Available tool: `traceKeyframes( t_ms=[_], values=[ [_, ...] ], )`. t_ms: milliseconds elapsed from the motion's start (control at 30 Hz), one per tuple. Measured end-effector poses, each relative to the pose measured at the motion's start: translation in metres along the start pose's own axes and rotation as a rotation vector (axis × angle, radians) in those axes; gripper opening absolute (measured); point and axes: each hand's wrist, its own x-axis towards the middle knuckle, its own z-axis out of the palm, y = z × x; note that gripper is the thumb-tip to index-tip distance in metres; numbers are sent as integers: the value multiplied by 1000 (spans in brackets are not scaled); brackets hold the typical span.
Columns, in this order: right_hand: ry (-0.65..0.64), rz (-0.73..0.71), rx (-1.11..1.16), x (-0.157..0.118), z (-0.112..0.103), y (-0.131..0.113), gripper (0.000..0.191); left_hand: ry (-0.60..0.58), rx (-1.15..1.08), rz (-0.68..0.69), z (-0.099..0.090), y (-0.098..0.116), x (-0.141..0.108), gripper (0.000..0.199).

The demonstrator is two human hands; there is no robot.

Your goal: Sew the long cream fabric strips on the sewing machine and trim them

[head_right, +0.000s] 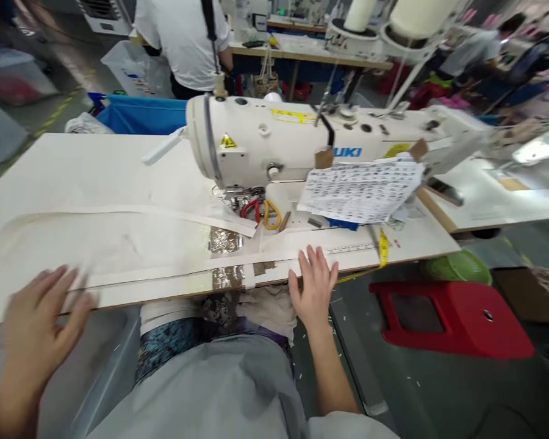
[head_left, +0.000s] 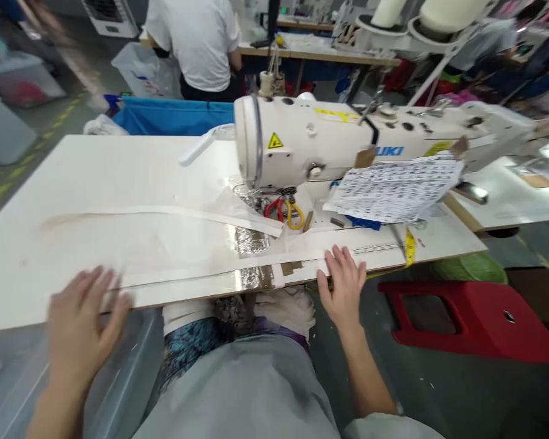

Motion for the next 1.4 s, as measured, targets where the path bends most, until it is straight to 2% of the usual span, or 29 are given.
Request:
traceKeyframes(
  t_ms=[67, 133, 200, 267, 333, 400, 433, 500, 567, 600, 667, 733, 800, 867, 933, 1033, 1100, 1167, 1233, 1300, 1367, 1400],
  values=[
    [-17, -89, 12, -1, -3, 1, 41, -106, 54, 101, 5, -2, -2, 63],
    [16, -160, 7, -5, -7, 0, 32, -165, 74, 200, 7, -5, -8, 55],
    [57, -198, 4, -12, -11, -4, 23, -78, 81, 251, 8, -12, -21, 37],
    [58, -228, 31, -21, -13, -12, 23, 55, 84, 230, 8, -26, -42, 24],
    [16, -258, 87, -33, -9, -23, 24, 118, 118, 129, 10, -44, -69, 17],
    [-82, -273, 144, -48, 1, -33, 21, 79, 163, -33, 18, -61, -97, 14],
    [-169, -262, 151, -57, 9, -37, 19, 18, 175, -129, 24, -68, -110, 18],
    [-378, -198, 111, -74, 28, -37, 21, -176, 145, -330, 39, -77, -131, 28],
    [-542, -116, 32, -90, 47, -31, 25, -362, 80, -487, 54, -78, -147, 37],
    [-586, -79, -5, -96, 56, -27, 25, -413, 50, -529, 60, -75, -151, 41],
    [-621, -29, -62, -105, 71, -17, 24, -429, 14, -558, 69, -62, -155, 44],
    [-652, 5, -109, -108, 81, -9, 21, -370, -46, -575, 72, -40, -149, 45],
    [-675, 16, -134, -106, 85, -4, 17, -312, -135, -585, 72, -10, -135, 45],
    [-680, 7, -135, -101, 82, -4, 14, -333, -296, -598, 75, 27, -116, 43],
    [-662, -12, -122, -95, 73, -7, 13, -497, -689, -696, 84, 66, -96, 41],
    [-613, -42, -98, -90, 49, -23, 14, -922, -1255, -856, 108, 124, -72, 46],
    [-552, -75, -50, -89, 30, -42, 12, -1032, -1382, -893, 126, 157, -62, 54],
    [-498, -132, 35, -87, 10, -63, 9, -1029, -1421, -917, 141, 182, -57, 60],
    [-460, -194, 140, -82, -7, -80, 11, -996, -1433, -924, 147, 197, -54, 58],
    [-387, -208, 214, -73, -20, -89, 11, -1018, -1439, -877, 143, 202, -50, 52],
    [-333, -187, 303, -61, -26, -89, 13, -1142, -1468, -761, 132, 199, -43, 44],
    [-369, -185, 372, -55, -26, -87, 17, -1237, -1476, -639, 124, 196, -38, 41]
  ],
)
